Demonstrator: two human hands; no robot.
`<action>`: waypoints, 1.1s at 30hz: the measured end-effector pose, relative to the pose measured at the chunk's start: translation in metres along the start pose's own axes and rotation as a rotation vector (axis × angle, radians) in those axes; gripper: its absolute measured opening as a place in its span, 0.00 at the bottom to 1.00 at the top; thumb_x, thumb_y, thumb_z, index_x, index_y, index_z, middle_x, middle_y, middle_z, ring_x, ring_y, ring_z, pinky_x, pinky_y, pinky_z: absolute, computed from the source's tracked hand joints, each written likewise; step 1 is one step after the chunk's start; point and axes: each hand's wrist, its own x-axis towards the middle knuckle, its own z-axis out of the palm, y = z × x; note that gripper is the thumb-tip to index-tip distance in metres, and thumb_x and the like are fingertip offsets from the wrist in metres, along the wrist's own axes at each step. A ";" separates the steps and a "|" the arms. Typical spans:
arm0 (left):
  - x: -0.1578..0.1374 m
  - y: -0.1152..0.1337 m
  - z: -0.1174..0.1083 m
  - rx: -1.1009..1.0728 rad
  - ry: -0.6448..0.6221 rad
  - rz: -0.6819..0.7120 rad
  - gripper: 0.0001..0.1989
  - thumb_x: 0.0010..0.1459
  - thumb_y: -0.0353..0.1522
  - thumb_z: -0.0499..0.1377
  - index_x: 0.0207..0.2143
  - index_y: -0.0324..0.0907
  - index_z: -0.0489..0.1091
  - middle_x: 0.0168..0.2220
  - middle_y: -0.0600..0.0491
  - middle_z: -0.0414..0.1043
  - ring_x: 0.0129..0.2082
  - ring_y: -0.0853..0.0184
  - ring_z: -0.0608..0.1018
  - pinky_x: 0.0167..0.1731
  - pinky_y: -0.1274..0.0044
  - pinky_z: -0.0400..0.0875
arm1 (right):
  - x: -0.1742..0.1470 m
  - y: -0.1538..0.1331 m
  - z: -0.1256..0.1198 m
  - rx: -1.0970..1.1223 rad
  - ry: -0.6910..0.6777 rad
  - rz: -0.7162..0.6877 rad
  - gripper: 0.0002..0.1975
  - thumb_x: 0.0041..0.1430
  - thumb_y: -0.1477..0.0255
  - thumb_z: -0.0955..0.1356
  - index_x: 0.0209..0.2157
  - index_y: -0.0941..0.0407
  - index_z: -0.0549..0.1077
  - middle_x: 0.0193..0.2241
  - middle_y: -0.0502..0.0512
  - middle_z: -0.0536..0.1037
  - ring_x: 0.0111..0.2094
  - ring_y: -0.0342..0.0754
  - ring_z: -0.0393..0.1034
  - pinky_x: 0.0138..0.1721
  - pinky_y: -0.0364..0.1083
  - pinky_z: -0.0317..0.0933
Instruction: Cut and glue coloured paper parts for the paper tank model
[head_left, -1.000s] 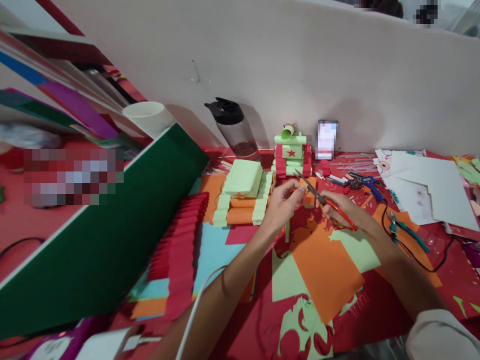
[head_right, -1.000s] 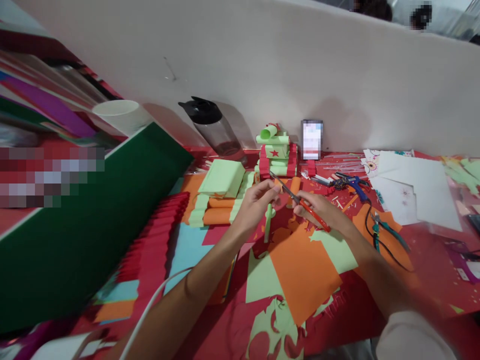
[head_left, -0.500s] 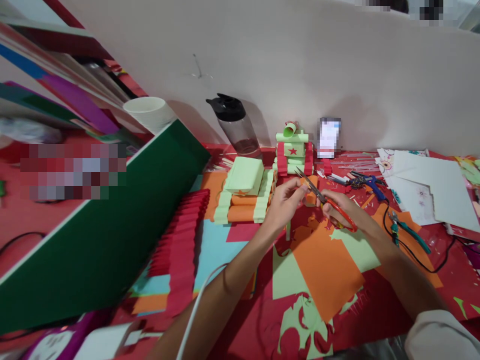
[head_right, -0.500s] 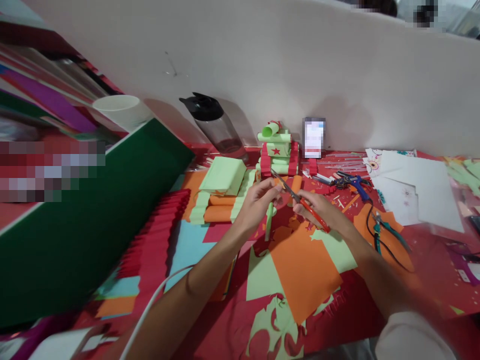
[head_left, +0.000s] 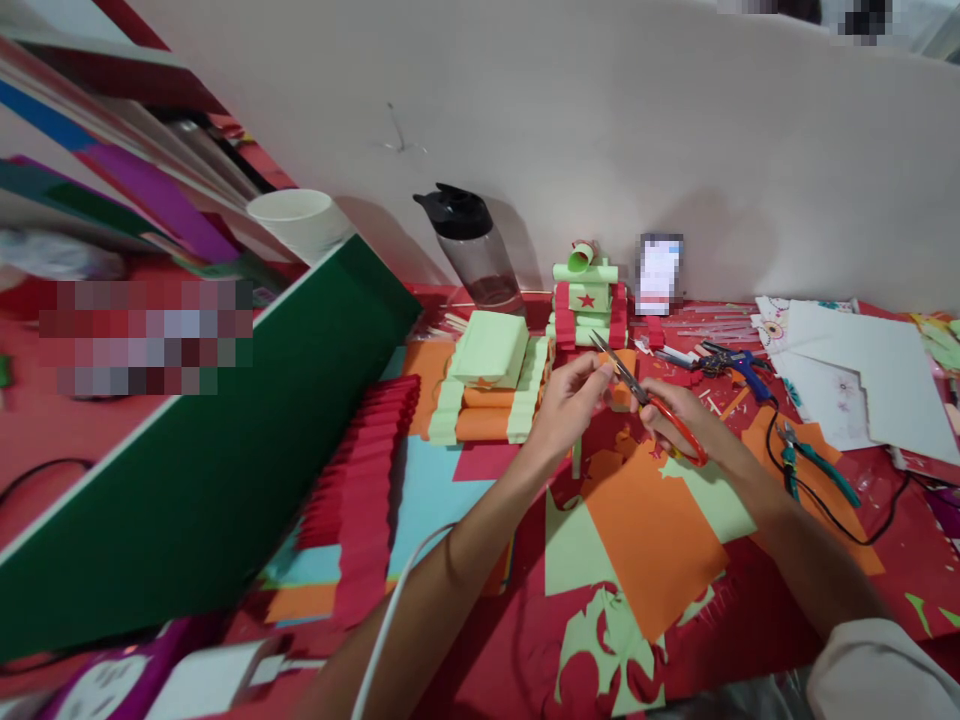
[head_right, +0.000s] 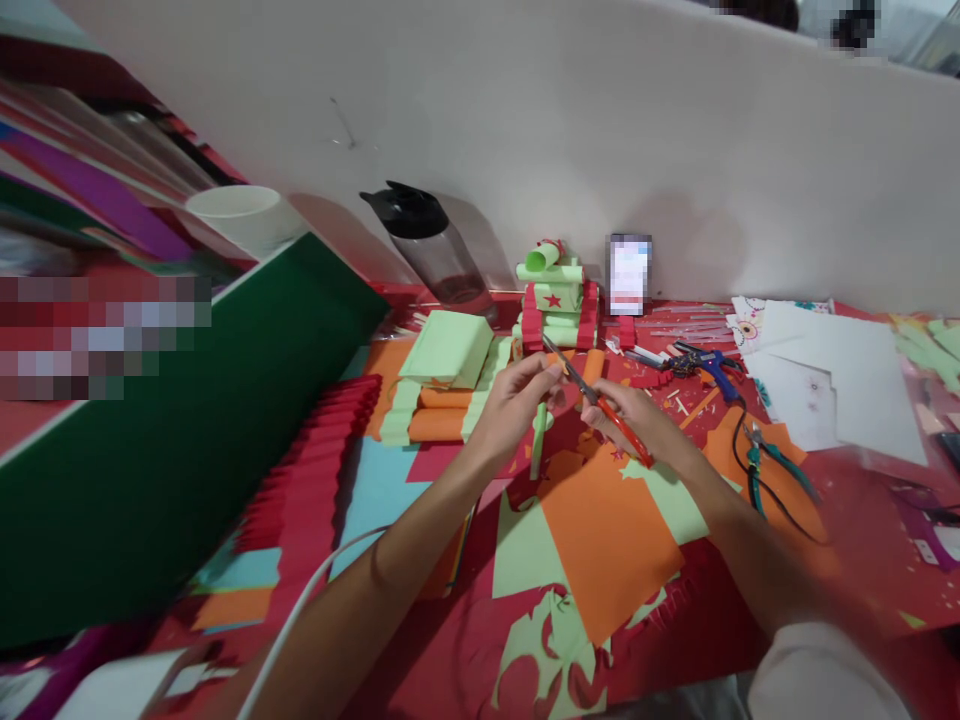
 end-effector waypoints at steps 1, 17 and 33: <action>0.000 0.000 0.000 -0.002 0.000 0.000 0.15 0.62 0.42 0.61 0.26 0.43 0.67 0.23 0.59 0.66 0.23 0.72 0.69 0.28 0.77 0.63 | 0.000 0.000 0.000 -0.001 0.003 0.004 0.28 0.65 0.41 0.67 0.40 0.53 0.68 0.24 0.43 0.67 0.18 0.39 0.61 0.19 0.39 0.59; -0.002 -0.004 0.003 0.161 -0.292 -0.050 0.15 0.59 0.41 0.60 0.24 0.43 0.67 0.24 0.56 0.67 0.26 0.69 0.69 0.29 0.77 0.63 | 0.004 -0.012 0.000 0.076 0.297 -0.076 0.22 0.58 0.59 0.77 0.46 0.52 0.67 0.32 0.47 0.73 0.25 0.42 0.66 0.28 0.44 0.63; -0.002 -0.007 0.003 0.280 -0.336 -0.007 0.15 0.61 0.42 0.60 0.26 0.42 0.67 0.26 0.56 0.68 0.28 0.67 0.70 0.31 0.76 0.63 | 0.008 -0.002 -0.003 0.122 0.306 -0.108 0.22 0.56 0.64 0.76 0.46 0.52 0.65 0.32 0.46 0.74 0.28 0.43 0.67 0.31 0.44 0.63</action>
